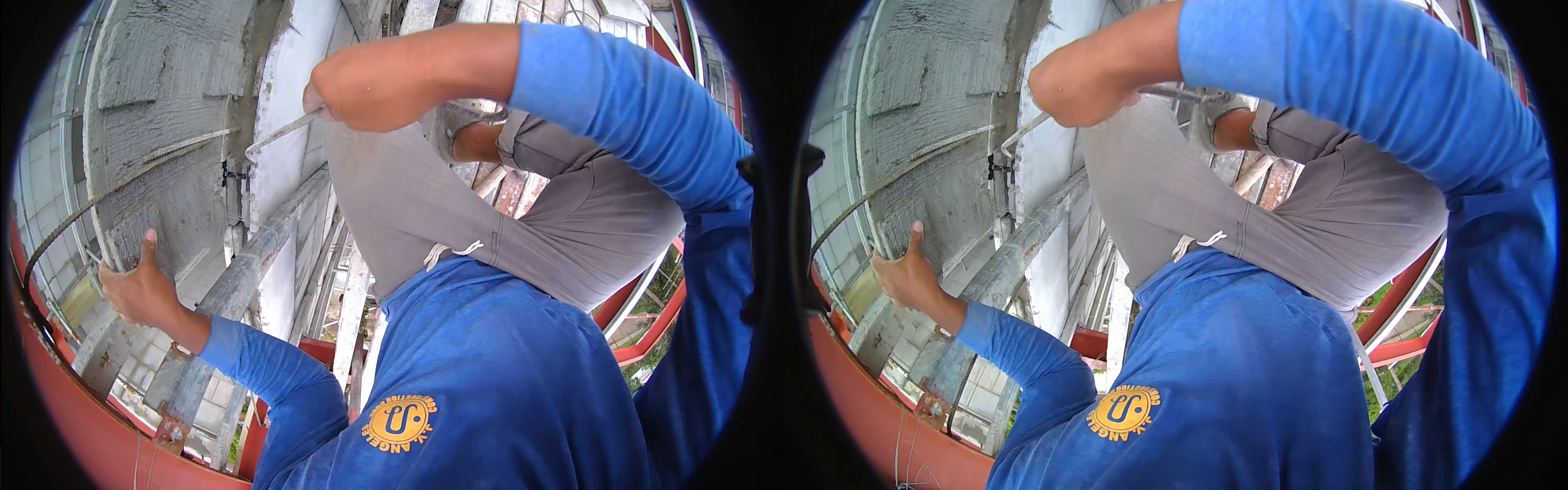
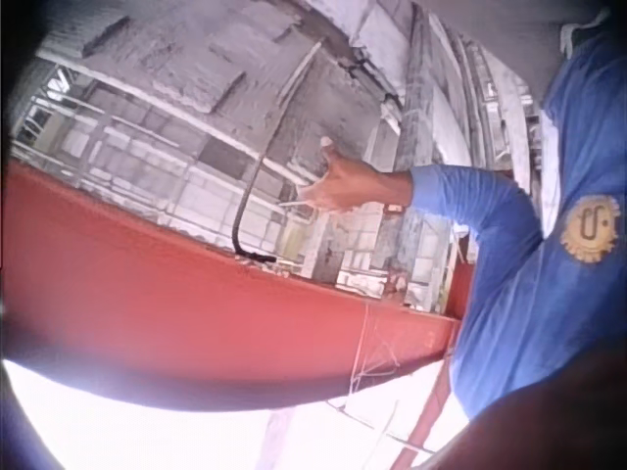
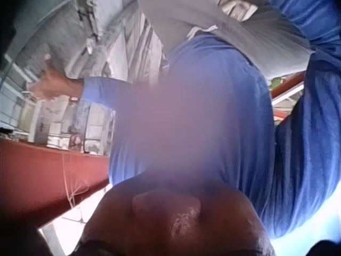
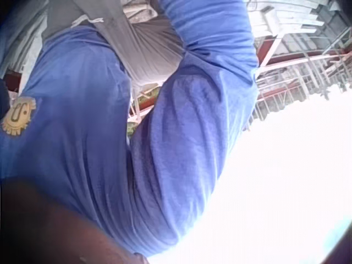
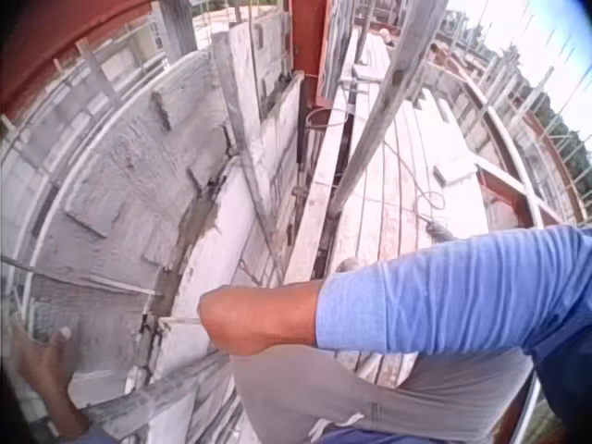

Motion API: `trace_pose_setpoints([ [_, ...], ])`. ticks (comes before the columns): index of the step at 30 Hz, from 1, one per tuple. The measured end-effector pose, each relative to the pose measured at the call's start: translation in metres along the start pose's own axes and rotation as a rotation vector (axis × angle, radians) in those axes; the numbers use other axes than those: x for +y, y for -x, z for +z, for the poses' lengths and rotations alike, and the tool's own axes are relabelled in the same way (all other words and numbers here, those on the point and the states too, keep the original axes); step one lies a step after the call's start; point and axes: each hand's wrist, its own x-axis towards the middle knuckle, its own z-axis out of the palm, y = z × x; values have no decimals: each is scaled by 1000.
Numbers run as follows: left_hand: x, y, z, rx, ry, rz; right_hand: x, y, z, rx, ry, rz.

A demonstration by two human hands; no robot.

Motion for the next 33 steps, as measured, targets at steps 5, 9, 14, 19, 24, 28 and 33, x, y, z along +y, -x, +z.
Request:
trace_pose_setpoints([
  [5, 0, -4, 13, -10, -31, 11, -37, -117, 165, 270, -519, 94],
  [9, 4, -8, 16, 24, -61, 29, -84, -132, 182, 355, -1325, 515],
  [14, 0, -5, 19, 43, -43, 23, -72, -184, 240, 372, -1637, 382],
  [19, 8, -7, 15, 10, -55, 37, -39, -222, 246, 244, -695, 74],
  [24, 3, -7, 18, 68, -2, 166, -4, -203, 196, 125, -230, -75],
  [28, -2, -11, 24, 56, 31, 152, -14, -200, 200, 171, -109, -94],
  [33, -6, -12, 29, 60, 67, 127, -5, -203, 194, 141, -35, -213],
])
